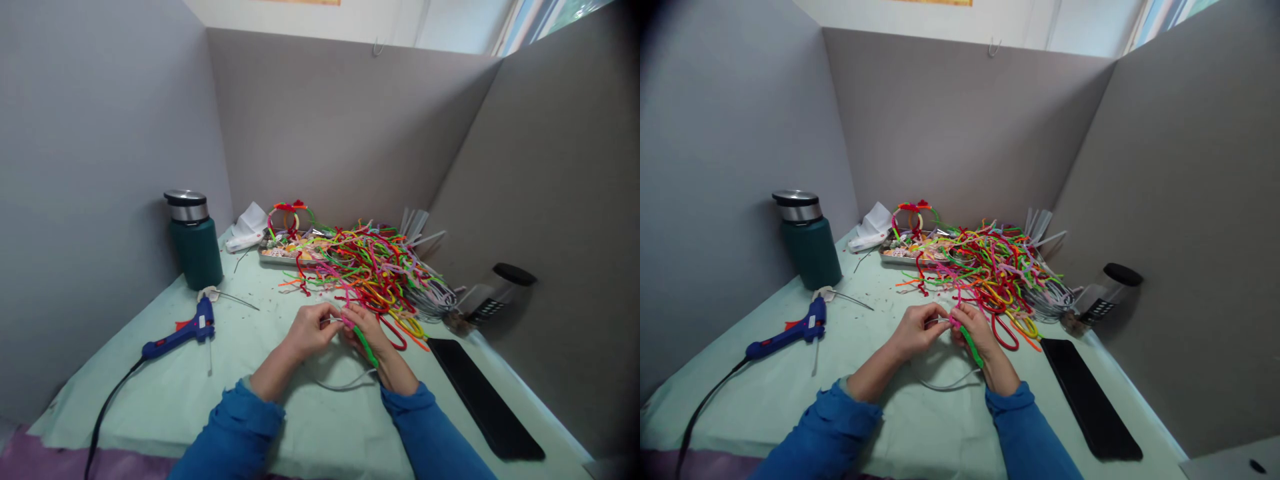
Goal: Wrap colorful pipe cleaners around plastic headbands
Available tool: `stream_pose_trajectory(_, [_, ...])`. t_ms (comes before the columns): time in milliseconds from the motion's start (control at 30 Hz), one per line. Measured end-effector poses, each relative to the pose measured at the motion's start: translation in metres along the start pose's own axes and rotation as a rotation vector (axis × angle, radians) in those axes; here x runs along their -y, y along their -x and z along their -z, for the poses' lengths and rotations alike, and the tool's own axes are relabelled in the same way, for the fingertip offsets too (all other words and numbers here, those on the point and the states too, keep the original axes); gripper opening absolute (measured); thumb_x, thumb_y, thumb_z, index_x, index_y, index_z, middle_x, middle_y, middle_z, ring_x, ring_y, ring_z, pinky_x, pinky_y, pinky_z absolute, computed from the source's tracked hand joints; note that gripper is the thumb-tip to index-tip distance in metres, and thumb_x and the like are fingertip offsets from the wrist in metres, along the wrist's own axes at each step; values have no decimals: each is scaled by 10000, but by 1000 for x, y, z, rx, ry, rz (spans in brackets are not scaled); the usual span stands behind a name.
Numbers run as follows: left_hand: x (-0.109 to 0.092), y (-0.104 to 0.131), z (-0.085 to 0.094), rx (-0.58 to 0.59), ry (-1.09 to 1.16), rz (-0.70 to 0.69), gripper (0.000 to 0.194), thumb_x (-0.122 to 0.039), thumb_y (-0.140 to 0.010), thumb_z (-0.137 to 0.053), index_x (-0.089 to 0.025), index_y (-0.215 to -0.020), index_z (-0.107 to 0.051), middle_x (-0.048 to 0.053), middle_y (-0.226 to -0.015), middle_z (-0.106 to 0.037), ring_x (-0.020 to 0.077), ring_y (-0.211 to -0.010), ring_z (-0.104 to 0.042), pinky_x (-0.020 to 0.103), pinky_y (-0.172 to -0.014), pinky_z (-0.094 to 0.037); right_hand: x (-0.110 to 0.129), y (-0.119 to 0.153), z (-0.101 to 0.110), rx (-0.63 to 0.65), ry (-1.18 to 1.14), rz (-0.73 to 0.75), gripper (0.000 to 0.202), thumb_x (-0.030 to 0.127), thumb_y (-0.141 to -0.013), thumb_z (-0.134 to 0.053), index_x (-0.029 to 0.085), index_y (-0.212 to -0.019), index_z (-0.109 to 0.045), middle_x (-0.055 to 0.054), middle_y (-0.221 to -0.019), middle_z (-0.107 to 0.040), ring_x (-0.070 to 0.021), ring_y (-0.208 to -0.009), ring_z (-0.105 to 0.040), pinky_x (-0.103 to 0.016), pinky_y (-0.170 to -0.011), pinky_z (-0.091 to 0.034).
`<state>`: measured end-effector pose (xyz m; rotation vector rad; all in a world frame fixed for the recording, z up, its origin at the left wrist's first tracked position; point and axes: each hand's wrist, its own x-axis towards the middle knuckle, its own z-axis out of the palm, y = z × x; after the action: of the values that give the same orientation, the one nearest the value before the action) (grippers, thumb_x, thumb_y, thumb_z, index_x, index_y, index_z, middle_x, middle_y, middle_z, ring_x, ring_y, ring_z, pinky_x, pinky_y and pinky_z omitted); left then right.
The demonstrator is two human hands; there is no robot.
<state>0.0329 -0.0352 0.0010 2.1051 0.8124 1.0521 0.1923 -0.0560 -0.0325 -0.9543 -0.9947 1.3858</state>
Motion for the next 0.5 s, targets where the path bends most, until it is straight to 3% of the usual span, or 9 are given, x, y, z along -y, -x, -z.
stream_pose_trajectory(100, [1, -1, 0, -38, 6, -21, 232, -314, -762, -622, -144, -913, -669, -45, -518, -510, 82, -473, -406, 200, -506, -323, 0, 0, 0, 30, -27, -31, 289, 414, -714, -677, 198, -697, -486, 71, -490, -451, -64, -378, -375, -192, -350, -255])
stream_pose_trajectory(200, [1, -3, -1, -19, 65, -82, 179, -283, -785, -601, -161, -860, -707, 27, -690, -669, 112, -593, -550, 212, -606, -402, 1, 1, -1, 59, -49, -53, 281, 420, -703, -686, 196, -721, -518, 70, -486, -443, -67, -385, -372, -198, -359, -257])
stream_pose_trajectory(267, [1, -3, -1, -19, 101, -92, 168, -268, -792, -594, -164, -844, -714, 45, -771, -699, 127, -663, -589, 218, -654, -418, 2, 2, -3, 70, -59, -59, 268, 418, -702, -688, 200, -740, -539, 65, -490, -449, -73, -395, -380, -204, -370, -269])
stream_pose_trajectory(500, [7, -6, -2, -91, 240, 85, 251, -368, -780, -597, -129, -775, -675, -18, -571, -555, 86, -510, -417, 206, -508, -318, 12, 12, -11, -14, -90, 56, 267, 450, -677, -694, 234, -788, -584, 25, -576, -522, -116, -480, -477, -225, -407, -328])
